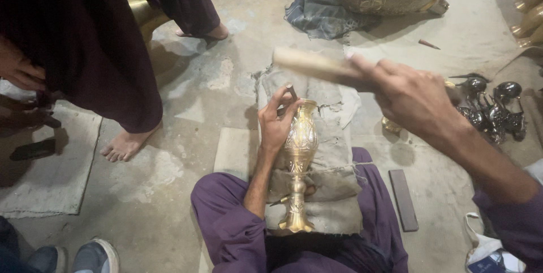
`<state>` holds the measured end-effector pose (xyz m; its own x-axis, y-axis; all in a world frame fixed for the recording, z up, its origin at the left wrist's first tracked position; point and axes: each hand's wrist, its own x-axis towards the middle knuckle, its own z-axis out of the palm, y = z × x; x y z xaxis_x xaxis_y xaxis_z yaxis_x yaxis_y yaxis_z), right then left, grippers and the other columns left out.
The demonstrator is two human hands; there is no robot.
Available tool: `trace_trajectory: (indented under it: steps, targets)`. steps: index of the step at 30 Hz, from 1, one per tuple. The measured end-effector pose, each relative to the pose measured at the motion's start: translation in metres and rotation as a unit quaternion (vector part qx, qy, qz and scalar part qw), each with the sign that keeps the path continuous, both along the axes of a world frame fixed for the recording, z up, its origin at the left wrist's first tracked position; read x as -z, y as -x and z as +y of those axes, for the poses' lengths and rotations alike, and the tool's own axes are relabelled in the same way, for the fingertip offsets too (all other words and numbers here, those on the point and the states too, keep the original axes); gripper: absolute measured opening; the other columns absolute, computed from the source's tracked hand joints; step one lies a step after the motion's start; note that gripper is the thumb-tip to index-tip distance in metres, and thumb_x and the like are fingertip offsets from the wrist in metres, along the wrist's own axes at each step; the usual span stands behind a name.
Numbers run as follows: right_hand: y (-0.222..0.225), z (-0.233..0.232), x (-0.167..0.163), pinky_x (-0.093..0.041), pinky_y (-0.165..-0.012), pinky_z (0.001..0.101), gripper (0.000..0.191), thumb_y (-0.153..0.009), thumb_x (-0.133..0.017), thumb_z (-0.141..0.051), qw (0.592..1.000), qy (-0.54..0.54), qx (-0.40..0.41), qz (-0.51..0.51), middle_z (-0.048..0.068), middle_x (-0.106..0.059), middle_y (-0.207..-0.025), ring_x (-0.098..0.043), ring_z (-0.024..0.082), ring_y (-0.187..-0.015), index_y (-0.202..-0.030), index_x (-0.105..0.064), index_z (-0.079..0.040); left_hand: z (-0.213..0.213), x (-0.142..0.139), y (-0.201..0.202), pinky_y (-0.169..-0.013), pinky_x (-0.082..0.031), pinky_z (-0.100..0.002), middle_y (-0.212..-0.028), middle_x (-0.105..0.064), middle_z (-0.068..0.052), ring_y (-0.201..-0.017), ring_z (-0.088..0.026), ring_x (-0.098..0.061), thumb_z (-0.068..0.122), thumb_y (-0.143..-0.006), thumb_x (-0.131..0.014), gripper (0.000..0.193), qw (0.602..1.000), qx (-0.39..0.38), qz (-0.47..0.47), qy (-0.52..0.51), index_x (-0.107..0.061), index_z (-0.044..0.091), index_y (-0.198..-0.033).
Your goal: The person sits on the floor holding a chisel against a brass vase resting on a cloth pad and strikes the chisel with a wooden mallet to engrave decorative patterns into the vase surface, repositioning the chisel repeatedly along the design.
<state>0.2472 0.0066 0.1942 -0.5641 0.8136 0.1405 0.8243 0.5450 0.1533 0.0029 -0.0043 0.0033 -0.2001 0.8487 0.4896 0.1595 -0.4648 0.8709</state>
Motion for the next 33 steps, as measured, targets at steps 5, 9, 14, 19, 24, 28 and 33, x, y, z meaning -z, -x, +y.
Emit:
trace_trajectory:
  steps: [5, 9, 14, 19, 24, 28, 33]
  targets:
    - [-0.001, -0.005, -0.003, -0.056, -0.053, 0.0325, 0.061, -0.099, -0.057, -0.015, 0.995, -0.083, -0.056, 0.020, 0.003, -0.072, -0.102, -0.066, 0.017, -0.072, -0.156, -0.047, -0.031, 0.001, 0.001, 0.000, -0.080, -0.069, -0.035, -0.105, -0.077, -0.014, -0.097, -0.023, -0.079, 0.011, -0.092, -0.079, 0.046, 1.000, -0.014, 0.011, 0.004, -0.060, 0.013, -0.134]
    - [0.001, -0.008, -0.005, -0.059, -0.057, 0.0331, 0.060, -0.096, -0.056, -0.016, 0.982, -0.127, -0.018, -0.136, 0.001, -0.073, -0.094, -0.070, 0.015, -0.072, -0.152, -0.050, -0.039, 0.003, 0.003, 0.000, -0.082, -0.069, -0.036, -0.106, -0.077, -0.016, -0.096, -0.024, -0.078, 0.011, -0.093, -0.078, 0.048, 1.000, 0.004, -0.001, 0.009, -0.059, 0.012, -0.137]
    - [0.001, -0.004, -0.010, -0.058, -0.057, 0.0333, 0.056, -0.102, -0.056, -0.011, 0.994, -0.091, -0.015, -0.056, 0.003, -0.070, -0.094, -0.066, 0.016, -0.069, -0.153, -0.054, -0.033, 0.002, 0.005, 0.000, -0.080, -0.069, -0.034, -0.107, -0.077, -0.014, -0.099, -0.022, -0.078, 0.011, -0.095, -0.076, 0.045, 1.000, -0.002, 0.008, -0.018, -0.058, 0.013, -0.137]
    - [-0.006, -0.002, -0.012, -0.055, -0.055, 0.0330, 0.053, -0.095, -0.061, -0.017, 0.985, -0.143, -0.099, 0.019, 0.007, -0.071, -0.103, -0.065, 0.019, -0.072, -0.147, -0.058, -0.026, 0.001, 0.003, 0.000, -0.080, -0.069, -0.035, -0.106, -0.077, -0.014, -0.099, -0.023, -0.078, 0.010, -0.094, -0.077, 0.045, 1.000, -0.006, 0.017, 0.004, -0.059, 0.012, -0.135]
    - [-0.009, 0.009, -0.008, -0.055, -0.052, 0.0308, 0.051, -0.100, -0.064, -0.024, 0.989, -0.120, -0.090, -0.002, 0.008, -0.072, -0.103, -0.065, 0.016, -0.068, -0.151, -0.055, -0.020, -0.001, 0.001, -0.002, -0.079, -0.069, -0.035, -0.105, -0.076, -0.013, -0.098, -0.022, -0.077, 0.010, -0.094, -0.076, 0.045, 1.000, -0.003, -0.006, -0.020, -0.059, 0.013, -0.136]
    - [-0.011, 0.009, -0.002, -0.055, -0.056, 0.0304, 0.057, -0.102, -0.060, -0.016, 0.978, -0.175, -0.080, -0.082, -0.002, -0.071, -0.099, -0.064, 0.014, -0.069, -0.155, -0.050, -0.034, 0.000, 0.001, -0.003, -0.078, -0.069, -0.034, -0.104, -0.078, -0.011, -0.096, -0.021, -0.078, 0.009, -0.093, -0.079, 0.043, 1.000, -0.019, 0.022, -0.009, -0.061, 0.013, -0.132]
    - [-0.009, 0.009, 0.003, -0.056, -0.061, 0.0318, 0.063, -0.101, -0.057, -0.018, 0.977, -0.161, -0.061, -0.123, -0.005, -0.071, -0.097, -0.065, 0.013, -0.073, -0.159, -0.049, -0.041, 0.000, 0.002, -0.001, -0.079, -0.068, -0.036, -0.104, -0.076, -0.014, -0.096, -0.023, -0.078, 0.006, -0.093, -0.078, 0.047, 1.000, -0.005, 0.002, -0.002, -0.060, 0.008, -0.137]
